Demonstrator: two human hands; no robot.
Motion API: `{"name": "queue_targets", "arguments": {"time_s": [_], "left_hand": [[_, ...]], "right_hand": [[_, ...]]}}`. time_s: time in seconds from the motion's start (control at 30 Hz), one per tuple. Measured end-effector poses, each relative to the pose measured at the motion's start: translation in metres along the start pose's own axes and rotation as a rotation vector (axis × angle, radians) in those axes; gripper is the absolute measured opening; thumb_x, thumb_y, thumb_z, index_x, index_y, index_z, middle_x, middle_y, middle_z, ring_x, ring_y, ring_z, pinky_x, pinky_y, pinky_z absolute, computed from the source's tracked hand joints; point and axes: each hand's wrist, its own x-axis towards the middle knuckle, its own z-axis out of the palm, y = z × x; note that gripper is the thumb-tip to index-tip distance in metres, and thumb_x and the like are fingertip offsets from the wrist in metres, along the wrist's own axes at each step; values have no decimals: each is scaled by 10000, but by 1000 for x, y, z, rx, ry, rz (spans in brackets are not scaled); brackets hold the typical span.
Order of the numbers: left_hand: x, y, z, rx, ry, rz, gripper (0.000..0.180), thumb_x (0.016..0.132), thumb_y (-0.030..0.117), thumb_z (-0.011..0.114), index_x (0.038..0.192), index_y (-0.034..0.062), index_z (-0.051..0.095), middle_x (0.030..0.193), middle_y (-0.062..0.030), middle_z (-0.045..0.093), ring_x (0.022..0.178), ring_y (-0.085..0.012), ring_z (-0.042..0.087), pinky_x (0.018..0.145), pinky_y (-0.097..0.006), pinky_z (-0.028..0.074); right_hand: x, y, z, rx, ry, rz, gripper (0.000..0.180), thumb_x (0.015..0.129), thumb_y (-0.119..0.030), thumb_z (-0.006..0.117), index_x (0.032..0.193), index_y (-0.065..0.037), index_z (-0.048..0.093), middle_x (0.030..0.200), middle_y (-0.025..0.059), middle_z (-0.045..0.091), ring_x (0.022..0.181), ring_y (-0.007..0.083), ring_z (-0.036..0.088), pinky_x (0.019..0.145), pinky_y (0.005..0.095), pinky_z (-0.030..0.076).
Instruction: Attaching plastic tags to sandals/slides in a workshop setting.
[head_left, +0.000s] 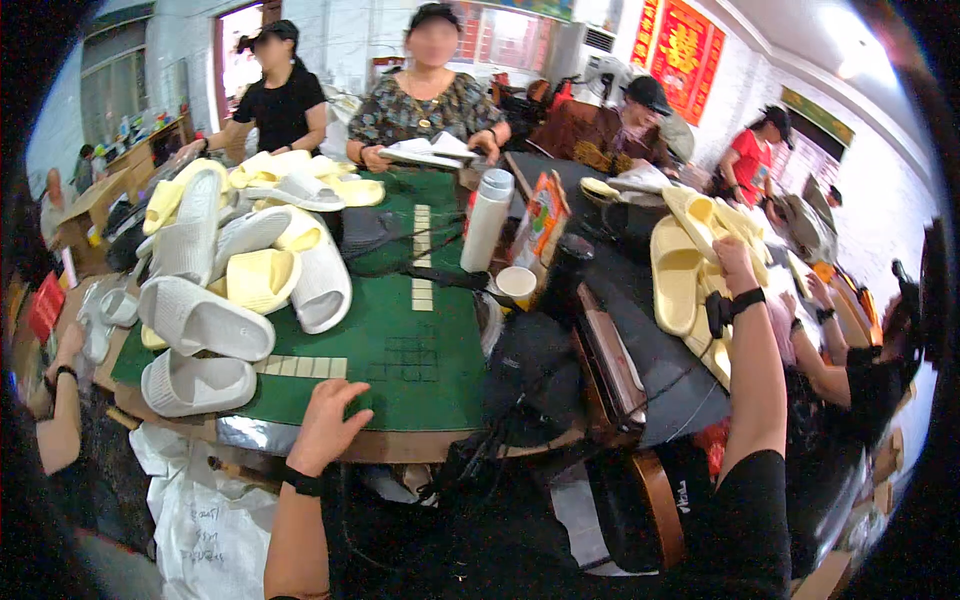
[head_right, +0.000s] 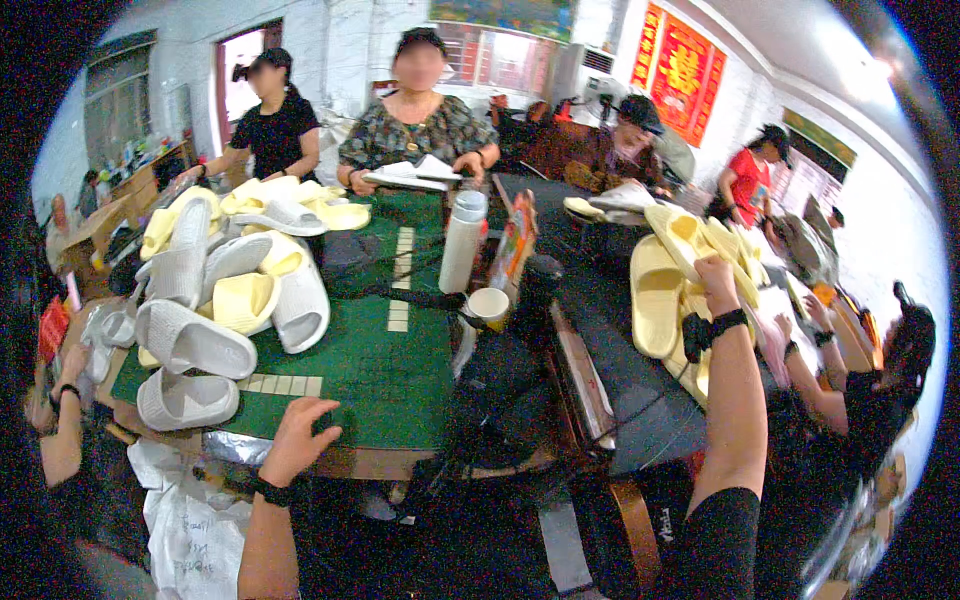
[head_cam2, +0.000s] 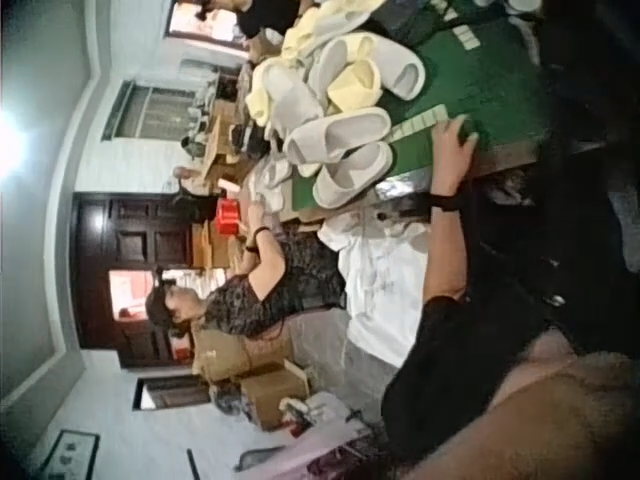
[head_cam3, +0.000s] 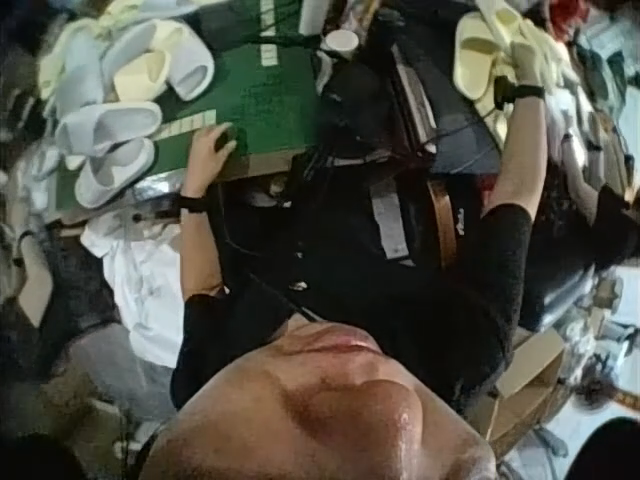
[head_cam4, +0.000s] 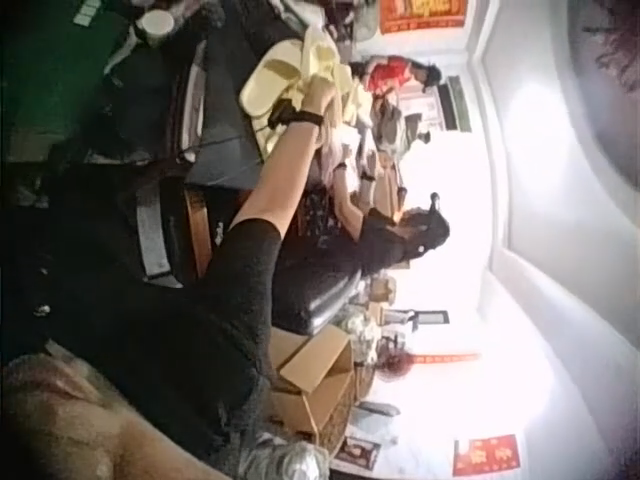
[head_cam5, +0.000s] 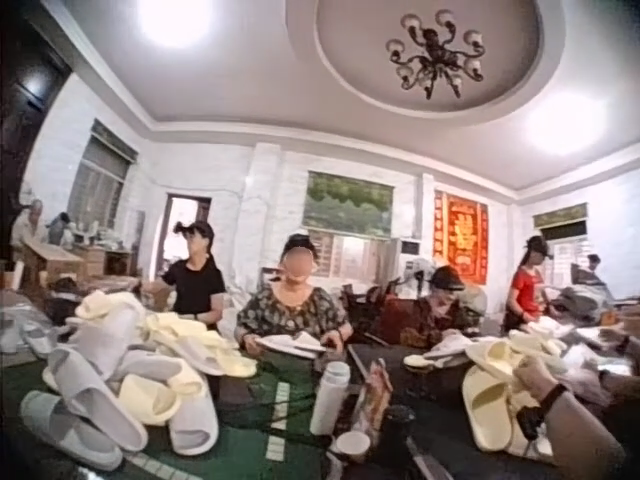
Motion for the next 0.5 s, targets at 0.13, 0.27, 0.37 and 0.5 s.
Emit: {"name": "queue_targets", "arguments": {"time_s": [0.13, 0.27, 0.37, 0.5], "left_hand": [[-18, 7, 15, 161, 106, 64, 362, 771, 93, 730, 1126, 94, 662, 1160, -143, 540, 1138, -346, 501, 970, -450, 435], [-18, 0, 22, 173, 150, 76, 358, 786, 125, 727, 1136, 102, 656, 1162, -132, 543, 1146, -341, 502, 964, -452, 440], [-22, 0, 18, 146, 144, 66, 347, 801, 130, 719, 1141, 105, 655, 1164, -129, 542, 1155, -342, 498, 966, -452, 440], [-22, 2, 18, 172, 126, 59, 323, 815, 134, 714, 1132, 104, 661, 1167, -129, 539, 1161, -345, 494, 969, -451, 439]], "right_hand": [[8, 8, 24, 73, -49, 92, 109, 826, -187, 685, 827, -88, 640, 641, -9, 544, 474, 103, 474, 386, 277, 333], [39, 40, 6, 355, -26, 86, 152, 873, -197, 688, 934, -62, 658, 737, 3, 617, 571, 119, 546, 493, 259, 413], [30, 34, 12, 698, 45, 19, 247, 906, -163, 685, 1087, -1, 642, 941, 67, 673, 764, 143, 615, 652, 285, 491], [11, 3, -9, 919, 101, -99, 301, 948, -216, 657, 1189, -40, 619, 1048, 51, 655, 931, 168, 613, 793, 287, 500]]}}
